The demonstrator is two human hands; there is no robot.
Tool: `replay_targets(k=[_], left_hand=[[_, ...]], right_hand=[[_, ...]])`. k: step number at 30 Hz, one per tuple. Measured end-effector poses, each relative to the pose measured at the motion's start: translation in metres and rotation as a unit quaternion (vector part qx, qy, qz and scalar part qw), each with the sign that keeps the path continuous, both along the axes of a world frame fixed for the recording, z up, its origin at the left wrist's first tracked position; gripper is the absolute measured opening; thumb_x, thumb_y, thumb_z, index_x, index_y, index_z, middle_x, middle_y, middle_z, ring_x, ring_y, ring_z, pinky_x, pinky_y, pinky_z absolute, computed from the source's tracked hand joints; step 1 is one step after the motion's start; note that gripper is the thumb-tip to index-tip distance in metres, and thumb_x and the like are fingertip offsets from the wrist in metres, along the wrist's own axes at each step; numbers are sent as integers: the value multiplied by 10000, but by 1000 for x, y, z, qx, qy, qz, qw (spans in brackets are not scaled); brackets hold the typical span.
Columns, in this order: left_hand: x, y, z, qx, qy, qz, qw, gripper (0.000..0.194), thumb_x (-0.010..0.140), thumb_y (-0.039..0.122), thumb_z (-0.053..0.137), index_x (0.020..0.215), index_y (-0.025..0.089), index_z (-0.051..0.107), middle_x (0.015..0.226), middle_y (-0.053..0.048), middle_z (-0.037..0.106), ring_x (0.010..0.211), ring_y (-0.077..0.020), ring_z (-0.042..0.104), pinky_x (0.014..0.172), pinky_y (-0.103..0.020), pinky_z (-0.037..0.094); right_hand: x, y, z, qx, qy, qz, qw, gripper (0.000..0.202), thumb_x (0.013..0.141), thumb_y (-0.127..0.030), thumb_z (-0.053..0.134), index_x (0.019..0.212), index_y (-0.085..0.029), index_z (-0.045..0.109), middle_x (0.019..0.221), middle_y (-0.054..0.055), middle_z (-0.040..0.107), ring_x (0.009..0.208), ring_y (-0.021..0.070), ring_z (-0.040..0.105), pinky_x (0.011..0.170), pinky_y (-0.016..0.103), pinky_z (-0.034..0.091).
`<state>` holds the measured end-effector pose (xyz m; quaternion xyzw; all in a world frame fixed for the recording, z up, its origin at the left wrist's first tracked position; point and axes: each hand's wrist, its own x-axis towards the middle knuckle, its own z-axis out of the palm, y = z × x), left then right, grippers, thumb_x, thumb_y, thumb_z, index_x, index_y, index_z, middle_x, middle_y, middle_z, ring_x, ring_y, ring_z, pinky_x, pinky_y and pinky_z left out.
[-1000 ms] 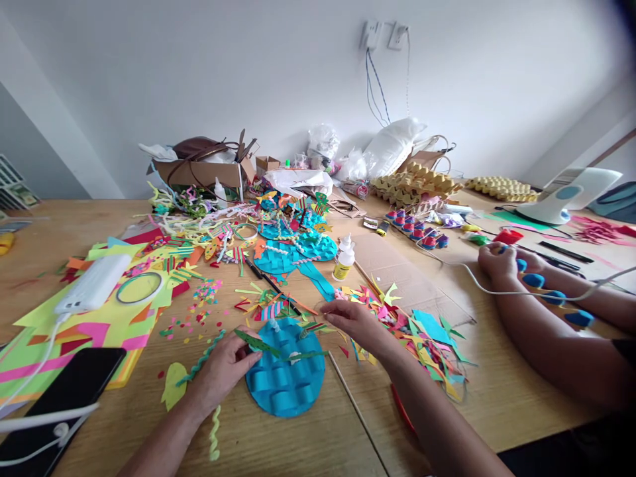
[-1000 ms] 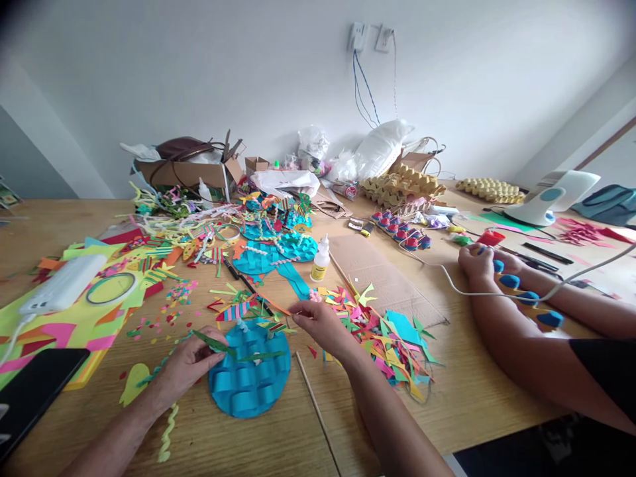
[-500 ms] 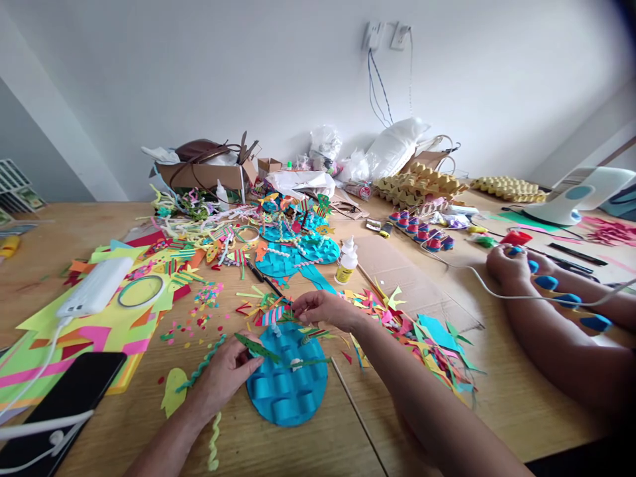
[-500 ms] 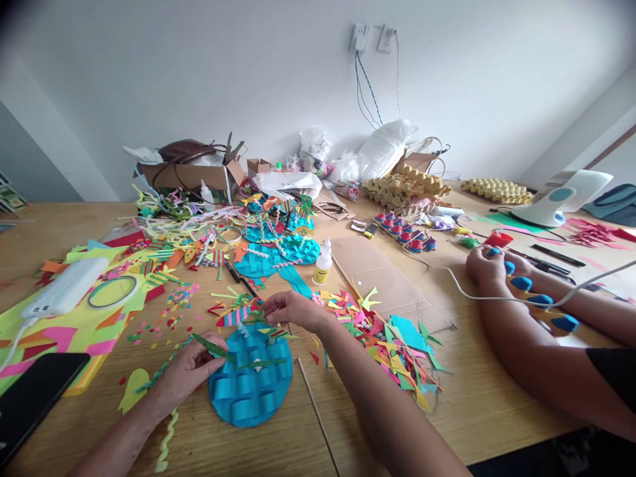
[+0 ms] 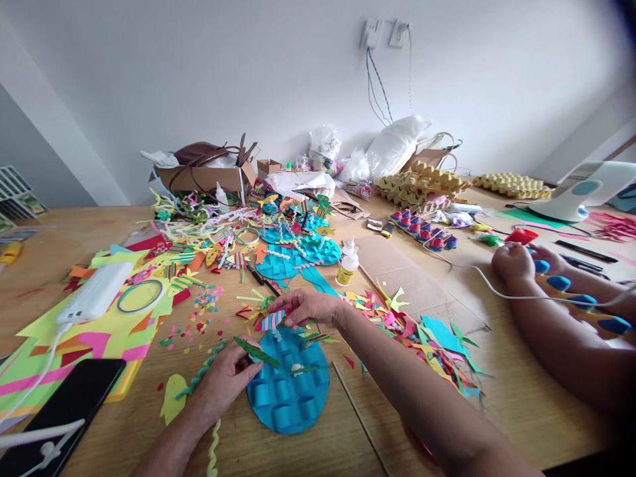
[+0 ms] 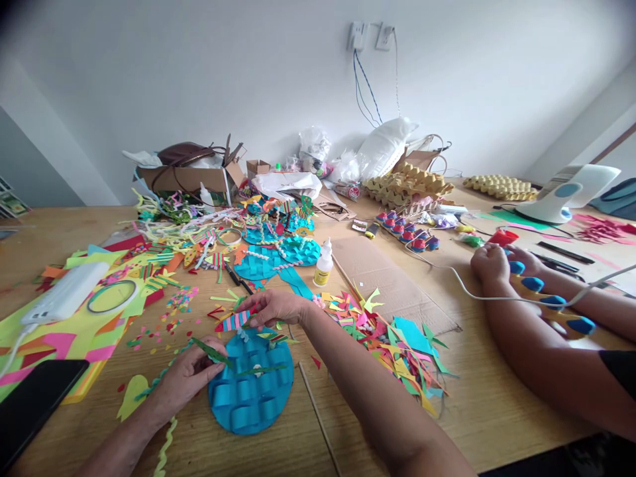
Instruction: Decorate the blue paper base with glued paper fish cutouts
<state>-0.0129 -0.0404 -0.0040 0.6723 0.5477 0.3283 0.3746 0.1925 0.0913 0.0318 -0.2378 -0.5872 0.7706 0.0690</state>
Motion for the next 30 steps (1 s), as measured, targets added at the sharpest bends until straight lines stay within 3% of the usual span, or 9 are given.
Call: replay_targets(k=[4, 11, 17, 23, 30], left_hand=[[-1, 0, -1, 4, 3, 4, 1000, 132, 715, 257, 545, 776, 186, 639, 836, -42, 629, 694, -167, 542, 617, -265, 438], [0, 0, 1, 8, 2, 2, 1000, 107, 711, 245, 555, 751, 191, 637, 829, -40, 636, 729, -179, 556, 642, -274, 449], [1, 0, 2, 19, -11, -2, 1000, 94, 706, 237, 559, 734, 189, 635, 817, -41, 637, 747, -187, 564, 649, -277, 453], [2, 0, 5, 7, 5, -6, 1000, 107, 716, 259, 540, 731, 190, 620, 785, -33, 618, 721, -180, 549, 637, -272, 441], [1, 1, 2, 13, -1, -6, 1000, 114, 718, 265, 541, 738, 188, 623, 784, -36, 610, 737, -185, 545, 664, -284, 444]], right_hand=[[-7, 0, 0, 1, -14, 31, 999, 574, 532, -280, 798, 1056, -135, 614, 614, -52, 617, 484, 57, 535, 386, 123, 325], [-10, -7, 1, 42, -18, 58, 997, 452, 521, -306, 796, 930, -155, 678, 770, -19, 667, 586, 67, 538, 501, 141, 391], [-9, -11, 3, 156, -51, 30, 986, 336, 535, -333, 776, 819, -168, 706, 724, -29, 664, 683, 122, 572, 640, 200, 437], [-6, -8, 1, 308, -73, 30, 948, 250, 605, -331, 735, 784, -165, 685, 718, -24, 650, 689, 129, 572, 635, 196, 424], [-1, -12, 1, 354, -123, -2, 927, 219, 652, -322, 702, 778, -146, 667, 673, -17, 637, 639, 119, 555, 581, 190, 402]])
